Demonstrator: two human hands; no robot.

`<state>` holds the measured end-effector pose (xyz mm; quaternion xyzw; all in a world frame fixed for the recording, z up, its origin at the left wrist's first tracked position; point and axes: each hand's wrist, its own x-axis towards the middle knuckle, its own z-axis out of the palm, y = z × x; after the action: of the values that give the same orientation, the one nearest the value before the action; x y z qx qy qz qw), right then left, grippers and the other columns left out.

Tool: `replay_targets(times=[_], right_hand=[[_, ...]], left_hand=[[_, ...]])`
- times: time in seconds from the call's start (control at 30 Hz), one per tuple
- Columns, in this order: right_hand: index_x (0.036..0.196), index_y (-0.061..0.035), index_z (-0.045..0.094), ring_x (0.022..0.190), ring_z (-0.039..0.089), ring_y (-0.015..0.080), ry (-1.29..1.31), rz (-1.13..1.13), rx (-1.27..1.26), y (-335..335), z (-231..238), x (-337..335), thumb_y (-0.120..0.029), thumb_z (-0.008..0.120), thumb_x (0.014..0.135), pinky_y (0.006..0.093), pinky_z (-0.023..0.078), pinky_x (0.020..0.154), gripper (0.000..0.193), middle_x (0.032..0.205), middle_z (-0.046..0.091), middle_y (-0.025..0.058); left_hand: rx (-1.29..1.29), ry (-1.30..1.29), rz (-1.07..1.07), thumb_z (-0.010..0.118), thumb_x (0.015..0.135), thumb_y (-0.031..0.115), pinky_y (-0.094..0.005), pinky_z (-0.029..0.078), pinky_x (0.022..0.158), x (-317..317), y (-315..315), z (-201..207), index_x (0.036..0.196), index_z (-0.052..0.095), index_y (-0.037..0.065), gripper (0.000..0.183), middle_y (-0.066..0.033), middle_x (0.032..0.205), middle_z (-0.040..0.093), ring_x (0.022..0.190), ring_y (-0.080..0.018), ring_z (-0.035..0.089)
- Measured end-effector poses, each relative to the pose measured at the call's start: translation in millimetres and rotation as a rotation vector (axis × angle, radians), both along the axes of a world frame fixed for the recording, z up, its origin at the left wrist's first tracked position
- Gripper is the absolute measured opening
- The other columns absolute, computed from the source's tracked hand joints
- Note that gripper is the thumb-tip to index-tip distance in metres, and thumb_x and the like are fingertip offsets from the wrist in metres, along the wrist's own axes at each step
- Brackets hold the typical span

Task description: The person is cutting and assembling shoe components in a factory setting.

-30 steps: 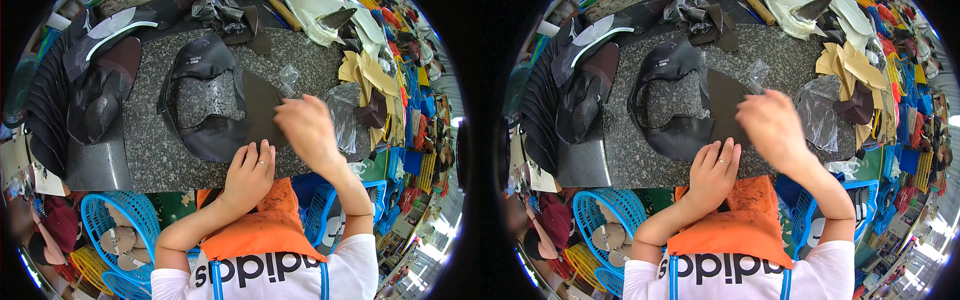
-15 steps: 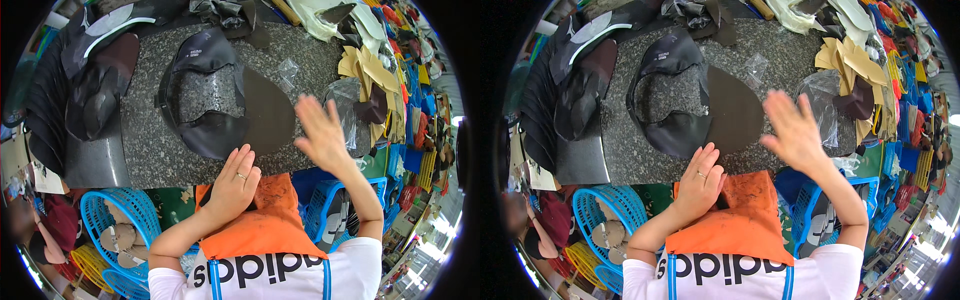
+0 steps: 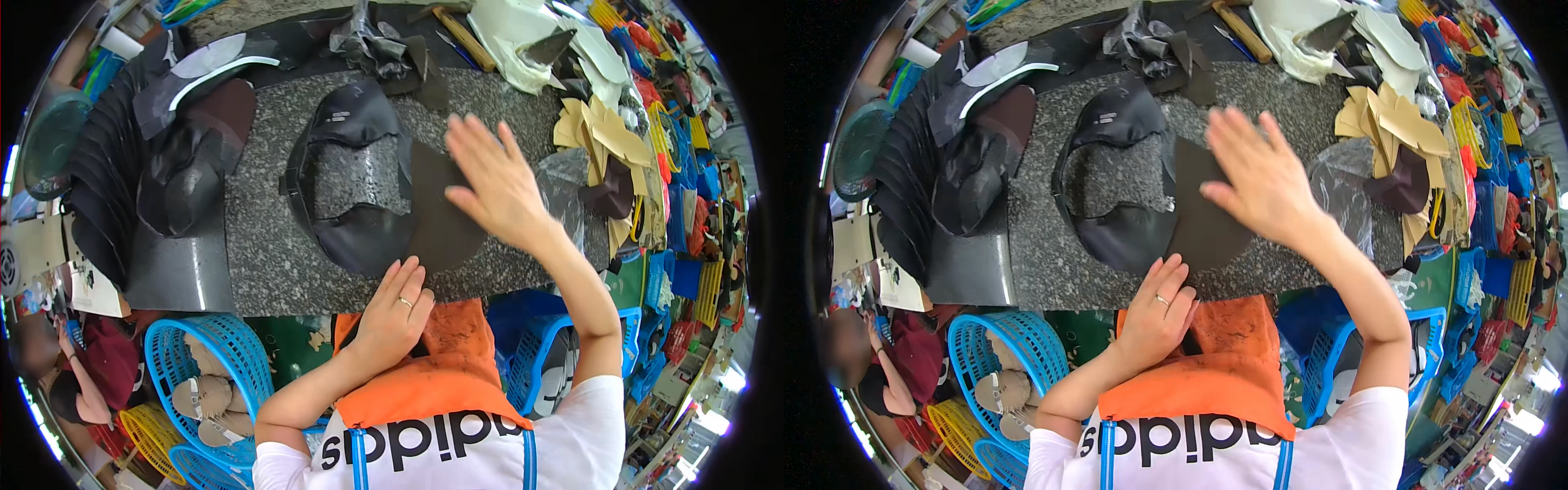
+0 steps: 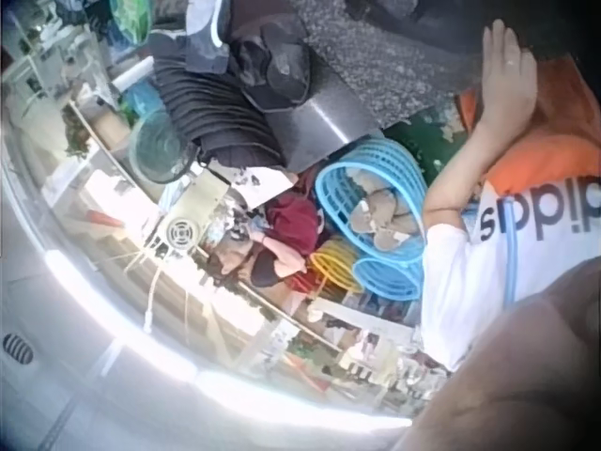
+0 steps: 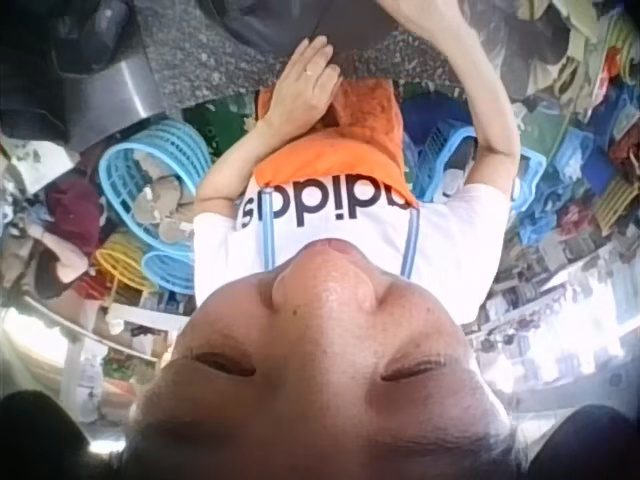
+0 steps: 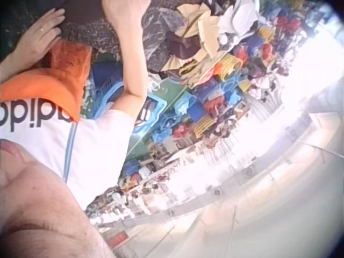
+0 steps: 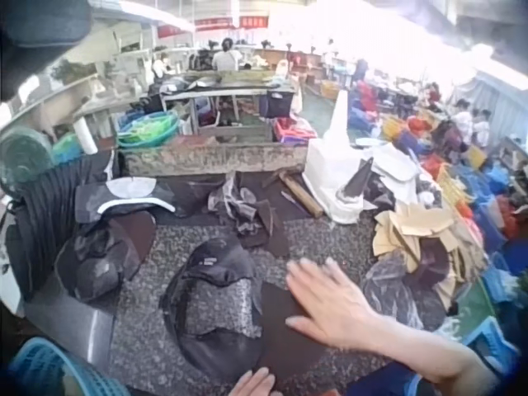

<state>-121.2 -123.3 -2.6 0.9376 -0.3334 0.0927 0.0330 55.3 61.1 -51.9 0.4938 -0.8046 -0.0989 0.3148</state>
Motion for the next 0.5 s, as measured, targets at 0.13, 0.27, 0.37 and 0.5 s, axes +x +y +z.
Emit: replay_targets(times=[0.13, 0.27, 0.37, 0.5], right_hand=[[0.12, -0.0012, 0.063, 0.126, 0.055, 0.0275, -0.176, 0.414, 0.2, 32.1, -4.8, -7.3, -0.029, 0.069, 0.085, 0.0467, 0.04, 0.11, 0.045, 0.13, 0.061, 0.0136], [0.114, -0.0018, 0.066, 0.119, 0.06, 0.0272, -0.186, 0.51, 0.298, 34.3, -7.1, -2.8, -0.019, 0.072, 0.081, 0.0429, 0.047, 0.105, 0.037, 0.123, 0.065, 0.0115], [0.109, -0.0004, 0.067, 0.118, 0.061, 0.0264, -0.212, 0.539, 0.264, 16.1, -13.8, -1.1, -0.017, 0.069, 0.083, 0.0399, 0.049, 0.103, 0.031, 0.124, 0.065, 0.0119], [0.107, 0.0003, 0.068, 0.115, 0.062, 0.0267, -0.257, 0.632, 0.248, 2.5, -22.4, -3.8, -0.013, 0.068, 0.079, 0.0375, 0.053, 0.097, 0.031, 0.121, 0.064, 0.0117]], left_hand=[[0.021, 0.019, 0.002, 0.072, 0.077, 0.003, -0.0543, 0.048, 0.1, 0.5, 3.2, 4.3, 0.094, 0.063, -0.003, 0.02, -0.0238, 0.112, 0.061, 0.116, -0.0423, 0.059], [0.032, 0.017, -0.002, 0.061, 0.081, 0.008, -0.0532, 0.045, 0.104, 1.7, 3.6, 3.4, 0.096, 0.061, -0.004, 0.019, -0.0259, 0.115, 0.059, 0.122, -0.0415, 0.055], [0.02, 0.018, 0.015, 0.072, 0.077, 0.002, -0.0541, 0.048, 0.1, 3.2, 1.4, 6.8, 0.093, 0.063, -0.003, 0.018, -0.0233, 0.112, 0.061, 0.117, -0.0411, 0.059], [0.023, 0.032, 0.008, 0.072, 0.077, 0.002, -0.0541, 0.049, 0.099, 3.1, -1.2, 2.9, 0.091, 0.063, -0.003, 0.017, -0.0232, 0.112, 0.061, 0.117, -0.0411, 0.059]])
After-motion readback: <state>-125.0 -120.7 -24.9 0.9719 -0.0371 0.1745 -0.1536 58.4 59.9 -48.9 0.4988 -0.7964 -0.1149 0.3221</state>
